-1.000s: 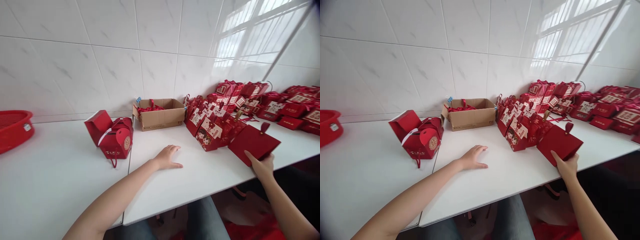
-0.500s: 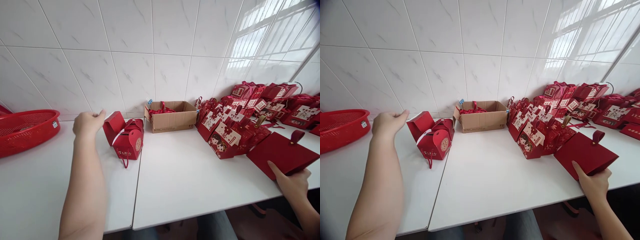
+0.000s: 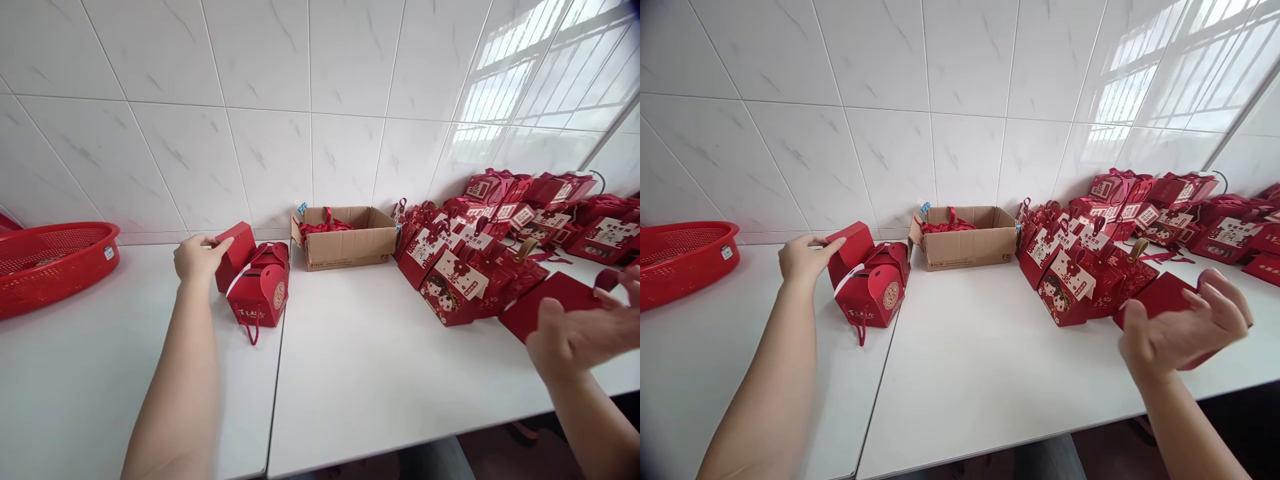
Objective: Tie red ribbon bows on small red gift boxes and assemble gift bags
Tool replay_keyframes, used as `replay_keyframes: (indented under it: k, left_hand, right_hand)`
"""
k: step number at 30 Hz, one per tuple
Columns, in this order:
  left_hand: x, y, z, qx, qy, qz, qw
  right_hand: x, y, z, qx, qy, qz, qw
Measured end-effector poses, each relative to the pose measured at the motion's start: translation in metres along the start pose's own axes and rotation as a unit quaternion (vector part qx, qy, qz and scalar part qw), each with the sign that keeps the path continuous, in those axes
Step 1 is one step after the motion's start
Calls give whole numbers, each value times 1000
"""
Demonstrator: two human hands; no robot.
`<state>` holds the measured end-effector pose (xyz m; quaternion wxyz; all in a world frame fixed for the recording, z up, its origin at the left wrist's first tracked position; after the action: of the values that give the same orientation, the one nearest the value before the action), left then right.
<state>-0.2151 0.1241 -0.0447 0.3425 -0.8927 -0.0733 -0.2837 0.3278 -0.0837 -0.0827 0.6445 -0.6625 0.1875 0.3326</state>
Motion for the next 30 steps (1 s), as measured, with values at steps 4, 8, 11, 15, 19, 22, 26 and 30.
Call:
replay_keyframes:
  k: [4,8,11,15,19,22,26,30]
  left_hand:
    - [-4,0,10,19,22,43,999]
    - [-12,0,20,71,24,63,995]
    - [-16,1,14,136,18,69,988]
    - [3,3,-20,251,4,77,965]
    - [59,20,-65,428,66,200,879]
    - [102,48,-79,506,157,337,779]
    - [141,79,-56,398,230,375,805]
    - [159,101,-15,238,309,351,851]
  right_hand:
    - [-93,-1,46,14,-201,-132,971]
    - [-155,8,62,-29,-276,-63,959]
    - [-167,16,59,13,-373,-23,927]
    - [-163,16,69,-26,-405,-48,913]
    - [-159,12,83,-110,-396,-14,911]
    - [-161,18,95,-218,-368,15,904]
    - [-164,40,122,-412,-323,40,851]
    - [-158,63,150,-604,-339,149,705]
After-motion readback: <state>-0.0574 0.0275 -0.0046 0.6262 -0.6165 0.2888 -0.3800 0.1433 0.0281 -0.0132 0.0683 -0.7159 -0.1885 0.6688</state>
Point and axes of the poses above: each hand's wrist, its own y-axis away from the middle knuckle, its own z-axis out of the palm, x = y × z, the point moved 4 cm from there along -y, towards the middle knuckle, and after that the axes turned 15 degrees about z, right-handed, at the moved point
